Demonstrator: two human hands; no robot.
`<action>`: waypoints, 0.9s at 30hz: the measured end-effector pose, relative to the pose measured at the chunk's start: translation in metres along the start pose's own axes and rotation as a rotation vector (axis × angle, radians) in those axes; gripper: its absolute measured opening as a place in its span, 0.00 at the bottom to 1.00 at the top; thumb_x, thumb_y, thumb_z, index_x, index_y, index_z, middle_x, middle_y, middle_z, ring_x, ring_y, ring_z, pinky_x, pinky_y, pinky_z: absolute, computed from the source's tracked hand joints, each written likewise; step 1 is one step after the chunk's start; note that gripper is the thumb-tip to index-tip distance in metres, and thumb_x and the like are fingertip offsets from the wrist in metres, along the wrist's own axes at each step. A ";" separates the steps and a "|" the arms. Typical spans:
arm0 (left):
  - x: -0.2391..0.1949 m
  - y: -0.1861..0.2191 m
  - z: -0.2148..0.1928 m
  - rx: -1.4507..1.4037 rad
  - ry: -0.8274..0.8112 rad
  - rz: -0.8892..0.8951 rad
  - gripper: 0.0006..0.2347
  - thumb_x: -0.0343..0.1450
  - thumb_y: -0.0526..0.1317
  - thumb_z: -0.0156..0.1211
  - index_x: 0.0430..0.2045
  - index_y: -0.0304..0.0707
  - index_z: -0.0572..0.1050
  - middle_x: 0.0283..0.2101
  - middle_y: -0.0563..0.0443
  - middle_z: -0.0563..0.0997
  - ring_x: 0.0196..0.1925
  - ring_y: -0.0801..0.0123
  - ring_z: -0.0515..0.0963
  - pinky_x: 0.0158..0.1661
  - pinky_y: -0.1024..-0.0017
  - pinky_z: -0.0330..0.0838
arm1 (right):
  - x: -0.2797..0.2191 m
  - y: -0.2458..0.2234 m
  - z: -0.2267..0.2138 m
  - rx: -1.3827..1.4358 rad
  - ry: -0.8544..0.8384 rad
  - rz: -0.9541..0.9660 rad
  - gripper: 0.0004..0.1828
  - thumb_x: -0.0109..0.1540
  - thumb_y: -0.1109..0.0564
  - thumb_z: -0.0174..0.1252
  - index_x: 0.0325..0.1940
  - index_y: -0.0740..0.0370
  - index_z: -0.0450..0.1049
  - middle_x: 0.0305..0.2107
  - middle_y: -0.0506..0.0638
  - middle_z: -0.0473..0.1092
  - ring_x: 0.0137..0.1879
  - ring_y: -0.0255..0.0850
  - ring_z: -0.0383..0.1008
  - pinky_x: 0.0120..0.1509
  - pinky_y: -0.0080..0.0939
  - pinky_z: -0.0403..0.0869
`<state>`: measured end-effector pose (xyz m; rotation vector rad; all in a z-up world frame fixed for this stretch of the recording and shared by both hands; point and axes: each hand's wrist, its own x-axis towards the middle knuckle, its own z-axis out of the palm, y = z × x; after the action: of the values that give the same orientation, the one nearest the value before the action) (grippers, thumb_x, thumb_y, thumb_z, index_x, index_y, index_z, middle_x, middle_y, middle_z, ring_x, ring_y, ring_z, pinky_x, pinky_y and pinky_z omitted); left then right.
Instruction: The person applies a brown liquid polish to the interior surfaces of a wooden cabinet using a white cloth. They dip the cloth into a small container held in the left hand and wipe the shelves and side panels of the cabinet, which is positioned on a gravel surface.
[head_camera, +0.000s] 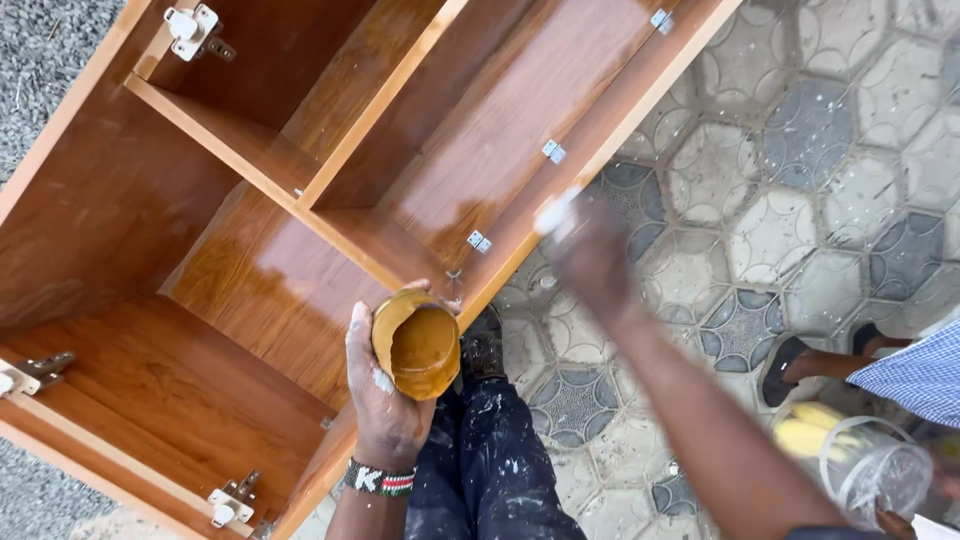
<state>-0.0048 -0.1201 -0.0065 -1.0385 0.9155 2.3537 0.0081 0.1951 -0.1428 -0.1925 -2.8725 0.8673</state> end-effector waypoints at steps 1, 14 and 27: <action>0.002 0.001 0.003 0.014 -0.007 -0.008 0.32 0.89 0.58 0.44 0.59 0.20 0.85 0.45 0.20 0.92 0.49 0.42 0.91 0.54 0.55 0.84 | -0.041 -0.041 0.028 -0.221 -0.130 -0.194 0.08 0.69 0.57 0.63 0.35 0.58 0.77 0.37 0.56 0.76 0.41 0.53 0.75 0.40 0.54 0.71; 0.035 -0.004 0.011 -0.067 -0.086 0.013 0.30 0.88 0.56 0.47 0.64 0.18 0.81 0.48 0.12 0.88 0.53 0.32 0.93 0.59 0.37 0.89 | 0.043 0.068 0.010 -1.235 0.258 -0.185 0.14 0.75 0.51 0.60 0.62 0.52 0.84 0.48 0.47 0.77 0.52 0.40 0.83 0.59 0.40 0.83; 0.023 0.001 0.076 0.016 -0.110 0.010 0.31 0.88 0.58 0.47 0.58 0.22 0.85 0.48 0.30 0.92 0.51 0.42 0.93 0.48 0.56 0.83 | 0.133 0.113 -0.063 -0.308 0.136 0.060 0.14 0.72 0.66 0.62 0.62 0.72 0.79 0.53 0.69 0.78 0.57 0.62 0.80 0.60 0.60 0.83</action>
<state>-0.0575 -0.0649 0.0150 -0.8903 0.8989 2.3818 -0.1031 0.3445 -0.1414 -0.3556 -2.8666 0.3972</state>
